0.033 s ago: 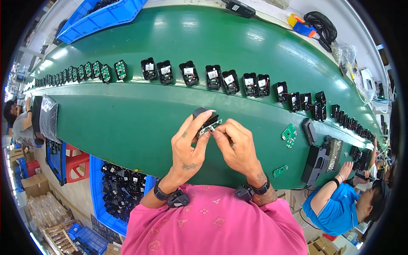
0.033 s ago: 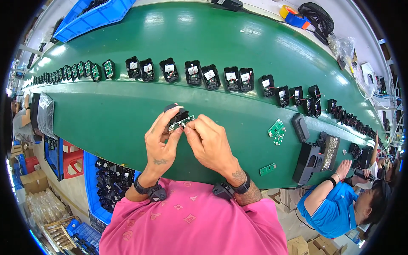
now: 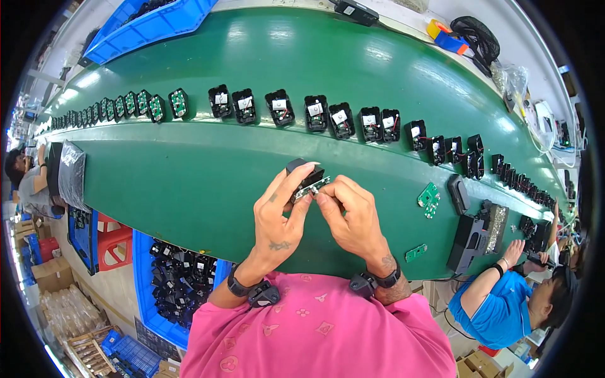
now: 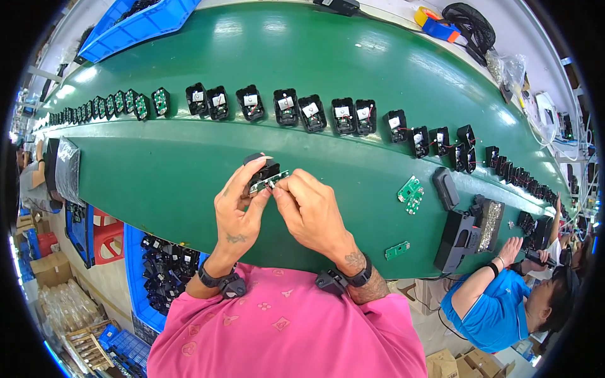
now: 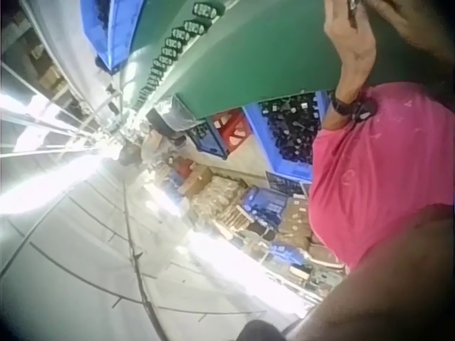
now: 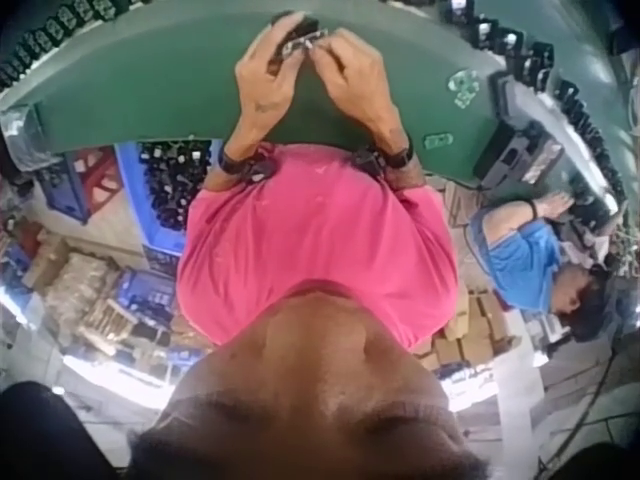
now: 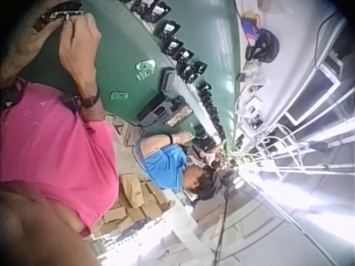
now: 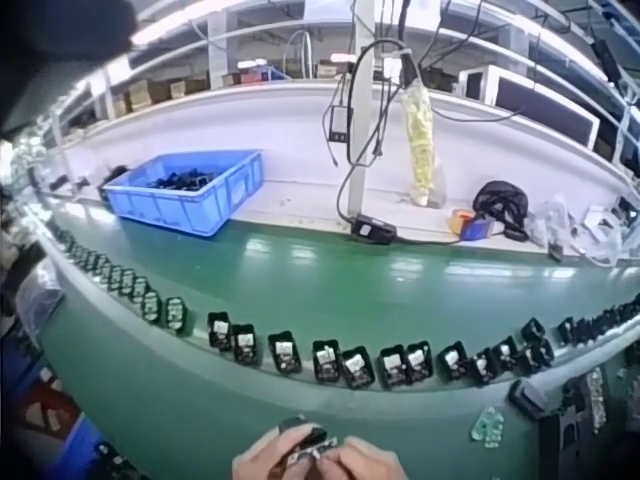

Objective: The person picks up a circuit board and a black plastic housing, fits the board into the housing by hand, and places the assembled unit onto the conveyor belt before retrieving more components from blue bins.

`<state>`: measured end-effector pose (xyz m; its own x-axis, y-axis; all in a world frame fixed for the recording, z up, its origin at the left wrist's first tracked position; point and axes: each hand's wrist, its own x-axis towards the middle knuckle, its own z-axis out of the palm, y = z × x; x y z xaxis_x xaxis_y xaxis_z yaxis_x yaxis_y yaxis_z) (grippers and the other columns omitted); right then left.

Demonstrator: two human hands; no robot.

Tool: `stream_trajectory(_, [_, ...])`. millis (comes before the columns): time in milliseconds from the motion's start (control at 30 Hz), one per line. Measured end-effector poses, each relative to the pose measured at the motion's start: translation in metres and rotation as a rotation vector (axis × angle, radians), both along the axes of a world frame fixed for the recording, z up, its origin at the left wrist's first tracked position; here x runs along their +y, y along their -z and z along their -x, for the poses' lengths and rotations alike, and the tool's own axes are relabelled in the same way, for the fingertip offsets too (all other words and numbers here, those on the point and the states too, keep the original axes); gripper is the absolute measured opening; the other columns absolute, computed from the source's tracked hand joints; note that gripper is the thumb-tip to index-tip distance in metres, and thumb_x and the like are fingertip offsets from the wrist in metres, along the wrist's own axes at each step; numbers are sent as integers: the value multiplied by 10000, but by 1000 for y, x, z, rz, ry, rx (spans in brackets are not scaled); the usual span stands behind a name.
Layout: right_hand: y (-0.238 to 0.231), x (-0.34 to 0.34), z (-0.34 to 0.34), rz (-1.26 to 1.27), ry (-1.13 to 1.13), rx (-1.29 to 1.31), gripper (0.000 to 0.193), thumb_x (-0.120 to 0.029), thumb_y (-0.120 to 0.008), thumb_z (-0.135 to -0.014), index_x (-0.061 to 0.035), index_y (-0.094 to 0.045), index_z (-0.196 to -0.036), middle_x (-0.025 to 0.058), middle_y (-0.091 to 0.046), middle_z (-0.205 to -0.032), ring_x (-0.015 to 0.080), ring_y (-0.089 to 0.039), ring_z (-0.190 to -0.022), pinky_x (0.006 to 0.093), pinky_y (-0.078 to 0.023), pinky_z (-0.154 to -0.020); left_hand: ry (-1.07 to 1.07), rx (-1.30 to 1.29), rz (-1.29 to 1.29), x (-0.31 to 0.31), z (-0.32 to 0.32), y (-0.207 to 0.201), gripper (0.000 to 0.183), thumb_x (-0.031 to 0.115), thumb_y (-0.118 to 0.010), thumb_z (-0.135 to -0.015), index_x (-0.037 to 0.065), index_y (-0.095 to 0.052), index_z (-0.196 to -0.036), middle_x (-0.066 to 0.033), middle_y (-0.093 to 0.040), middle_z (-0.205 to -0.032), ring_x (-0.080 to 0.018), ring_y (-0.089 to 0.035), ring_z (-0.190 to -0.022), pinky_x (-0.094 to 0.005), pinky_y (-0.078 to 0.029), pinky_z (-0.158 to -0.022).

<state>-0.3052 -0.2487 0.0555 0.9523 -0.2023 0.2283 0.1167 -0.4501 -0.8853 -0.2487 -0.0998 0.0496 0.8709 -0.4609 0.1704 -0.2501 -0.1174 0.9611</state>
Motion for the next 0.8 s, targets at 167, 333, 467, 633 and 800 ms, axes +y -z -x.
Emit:
stream_trajectory(167, [0,-5,1,-19,-47,18,71,-3,-644,-882,32,-603,-836,81,-542,-731,175,-540,-575,301,-423,-521,66,94,44,3,1,2,461,-127,-599,-885,-25,-551,-1332,-162,-585,-1325,-200,-633,-1129,-285,-559,-897])
stream_trajectory(333, [-1,-9,2,-23,-66,53,71,0,-640,-869,35,-603,-820,80,-548,-726,172,-550,-578,300,-432,-522,59,114,81,0,4,2,477,-139,-585,-890,-26,-528,-1350,-166,-571,-1347,-206,-622,-1153,-296,-553,-920])
stream_trajectory(467, [-1,-12,2,-25,-83,60,68,7,-633,-854,34,-598,-803,81,-551,-715,172,-557,-578,301,-436,-525,61,128,82,-1,6,3,475,-138,-586,-891,-27,-525,-1349,-167,-564,-1359,-208,-619,-1160,-296,-550,-924])
stream_trajectory(633, [-1,-13,3,-32,-87,69,75,7,-628,-847,34,-591,-787,81,-556,-712,174,-557,-572,303,-437,-528,0,-3,112,-8,5,4,451,-120,-601,-859,30,-612,-1284,-122,-627,-1107,-183,-675,-931,-262,-567,-718])
stream_trajectory(800, [-1,-15,6,-58,-68,88,70,10,-625,-836,34,-586,-784,85,-560,-710,175,-549,-570,308,-431,-525,36,-29,75,-6,4,2,449,-124,-608,-839,37,-626,-1258,-148,-641,-1123,-237,-686,-924,-296,-566,-730])
